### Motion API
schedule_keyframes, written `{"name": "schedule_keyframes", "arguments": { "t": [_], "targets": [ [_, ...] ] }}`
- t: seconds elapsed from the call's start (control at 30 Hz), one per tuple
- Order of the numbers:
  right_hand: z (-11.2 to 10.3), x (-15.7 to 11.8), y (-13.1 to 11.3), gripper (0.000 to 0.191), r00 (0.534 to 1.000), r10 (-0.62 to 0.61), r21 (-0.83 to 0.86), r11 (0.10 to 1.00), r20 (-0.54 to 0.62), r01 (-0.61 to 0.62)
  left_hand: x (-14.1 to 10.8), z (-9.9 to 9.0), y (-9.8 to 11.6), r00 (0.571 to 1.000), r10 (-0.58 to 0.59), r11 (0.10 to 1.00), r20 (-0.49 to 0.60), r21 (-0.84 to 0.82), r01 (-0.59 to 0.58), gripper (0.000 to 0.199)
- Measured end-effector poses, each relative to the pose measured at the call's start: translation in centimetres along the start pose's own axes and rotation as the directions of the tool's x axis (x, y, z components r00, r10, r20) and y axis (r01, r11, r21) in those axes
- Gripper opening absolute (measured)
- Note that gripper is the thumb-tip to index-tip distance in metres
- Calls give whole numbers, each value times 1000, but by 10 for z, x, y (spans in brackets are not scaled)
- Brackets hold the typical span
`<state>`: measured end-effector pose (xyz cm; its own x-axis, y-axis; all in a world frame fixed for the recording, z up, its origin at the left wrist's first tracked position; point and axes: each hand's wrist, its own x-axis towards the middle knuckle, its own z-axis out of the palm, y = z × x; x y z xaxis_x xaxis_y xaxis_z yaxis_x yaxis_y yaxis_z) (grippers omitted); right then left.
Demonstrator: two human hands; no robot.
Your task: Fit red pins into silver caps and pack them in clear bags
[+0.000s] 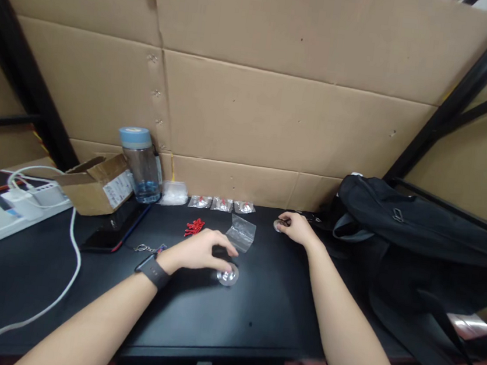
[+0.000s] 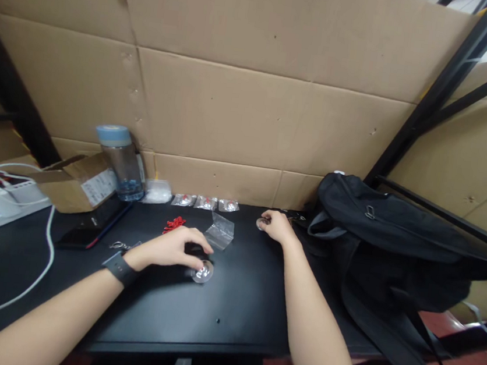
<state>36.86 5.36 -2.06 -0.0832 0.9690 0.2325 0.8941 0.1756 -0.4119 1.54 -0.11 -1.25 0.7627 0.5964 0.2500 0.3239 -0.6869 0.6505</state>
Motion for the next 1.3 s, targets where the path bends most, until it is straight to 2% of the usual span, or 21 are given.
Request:
{"name": "schedule_keyframes", "arguments": {
  "t": [0.03,0.07,0.13,0.17,0.23,0.33,0.43,0.6,0.9,1.0,1.1,1.2,1.3],
  "targets": [
    [1,1,2,25,1000,2,17,1000,10,-2,-2,-7,-7,995,-51,999,-90,12,52,31],
    [2,1,3,23,1000,0,25,1000,12,0,-4,-16,-16,970,-113,991,-213,44,125,29],
    [2,1,3,23,1000,-9,22,1000,11,9,-9,-32,-37,876,-199,941,-440,164,296,27],
    [2,2,3,24,1000,-15,16,1000,14,15,-12,-39,-48,837,-207,902,-506,233,364,27],
    [1,2,3,26,999,-24,1,1000,23,24,-17,-48,-67,803,-231,843,-549,299,447,29],
    [2,3,5,24,999,-22,-15,1000,28,23,-21,-52,-85,805,-284,827,-521,291,481,33],
    [3,4,6,24,1000,-6,-13,1000,13,7,-20,-48,-91,822,-304,838,-481,276,471,31],
    [4,4,6,24,1000,4,27,1000,-4,-4,-18,-45,-91,841,-295,858,-453,261,442,23],
    [0,3,1,21,995,-11,89,996,-96,19,-17,-43,-86,836,-288,892,-468,186,411,21],
    [-2,2,-5,24,991,4,149,989,-135,16,-15,-45,-81,833,-328,922,-446,39,384,27],
    [-5,1,-18,30,980,-7,243,968,-197,55,-12,-46,-69,853,-328,941,-405,-223,255,36],
    [-6,-3,-41,31,963,-49,336,931,-266,140,-8,-42,-53,864,-341,884,-371,-439,161,43],
    [-5,-12,-74,30,940,-108,394,888,-325,238,-5,-36,-39,826,-392,829,-405,-546,125,47]
  ]
}}
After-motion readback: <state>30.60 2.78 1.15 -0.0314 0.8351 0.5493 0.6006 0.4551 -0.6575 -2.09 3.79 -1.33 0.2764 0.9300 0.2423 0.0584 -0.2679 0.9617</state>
